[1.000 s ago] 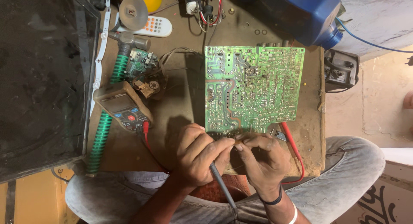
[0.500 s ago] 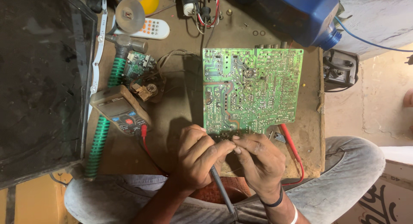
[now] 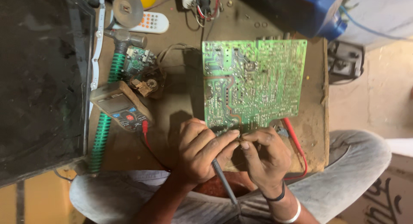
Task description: The person uses a multimeter to probe multiple points on a green circuit board, moving the probes across different traces and components. The person also briefly handles a small electronic component with both hands while continuing to test the board.
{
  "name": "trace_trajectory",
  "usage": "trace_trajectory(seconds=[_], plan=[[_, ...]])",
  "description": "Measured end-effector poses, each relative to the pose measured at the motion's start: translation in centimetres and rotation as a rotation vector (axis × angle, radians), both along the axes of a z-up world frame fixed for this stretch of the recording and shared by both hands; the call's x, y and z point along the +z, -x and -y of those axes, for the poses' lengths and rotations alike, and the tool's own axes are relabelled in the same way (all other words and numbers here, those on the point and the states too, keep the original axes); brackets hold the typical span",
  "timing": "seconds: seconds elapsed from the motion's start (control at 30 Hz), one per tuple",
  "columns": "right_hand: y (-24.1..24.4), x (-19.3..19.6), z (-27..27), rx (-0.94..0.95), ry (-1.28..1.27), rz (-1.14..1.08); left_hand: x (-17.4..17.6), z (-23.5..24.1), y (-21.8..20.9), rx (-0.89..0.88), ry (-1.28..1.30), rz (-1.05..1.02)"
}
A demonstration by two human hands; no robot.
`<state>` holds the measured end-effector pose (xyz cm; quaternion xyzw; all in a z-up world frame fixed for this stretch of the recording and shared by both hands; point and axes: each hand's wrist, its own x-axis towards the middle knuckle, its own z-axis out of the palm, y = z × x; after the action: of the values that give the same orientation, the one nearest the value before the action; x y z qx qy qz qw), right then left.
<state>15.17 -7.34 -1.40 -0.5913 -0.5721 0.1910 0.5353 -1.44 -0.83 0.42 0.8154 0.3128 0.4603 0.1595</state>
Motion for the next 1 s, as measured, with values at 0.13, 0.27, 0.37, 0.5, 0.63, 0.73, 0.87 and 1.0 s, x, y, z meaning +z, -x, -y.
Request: trace_trajectory(seconds=[0.13,0.27,0.37,0.5,0.63,0.73,0.87,1.0], plan=[[-0.38,-0.07,0.1,-0.001,-0.004,-0.006,0.16,-0.22,-0.16,-0.027,-0.003,-0.016],[-0.15,-0.47,0.35,0.004,-0.051,-0.07,-0.01,-0.24,-0.13,-0.051,-0.014,-0.012],[0.12,-0.7,0.48,0.002,-0.165,-0.314,-0.19,-0.27,-0.38,-0.013,0.008,0.005],[-0.02,-0.78,0.57,-0.01,-0.159,-0.266,-0.14,-0.29,-0.28,0.012,0.066,0.011],[-0.37,-0.59,0.5,0.003,-0.098,0.0,0.0,-0.32,-0.27,0.0,0.029,0.002],[-0.46,-0.23,0.11,0.056,-0.089,0.019,0.19,-0.43,-0.29,0.006,0.01,-0.015],[-0.29,-0.04,0.0,0.068,-0.069,-0.023,0.11,-0.45,-0.23,-0.003,0.033,-0.012],[-0.15,-0.12,-0.16,0.111,-0.064,-0.099,-0.37,-0.73,-0.05,-0.061,0.107,0.014]])
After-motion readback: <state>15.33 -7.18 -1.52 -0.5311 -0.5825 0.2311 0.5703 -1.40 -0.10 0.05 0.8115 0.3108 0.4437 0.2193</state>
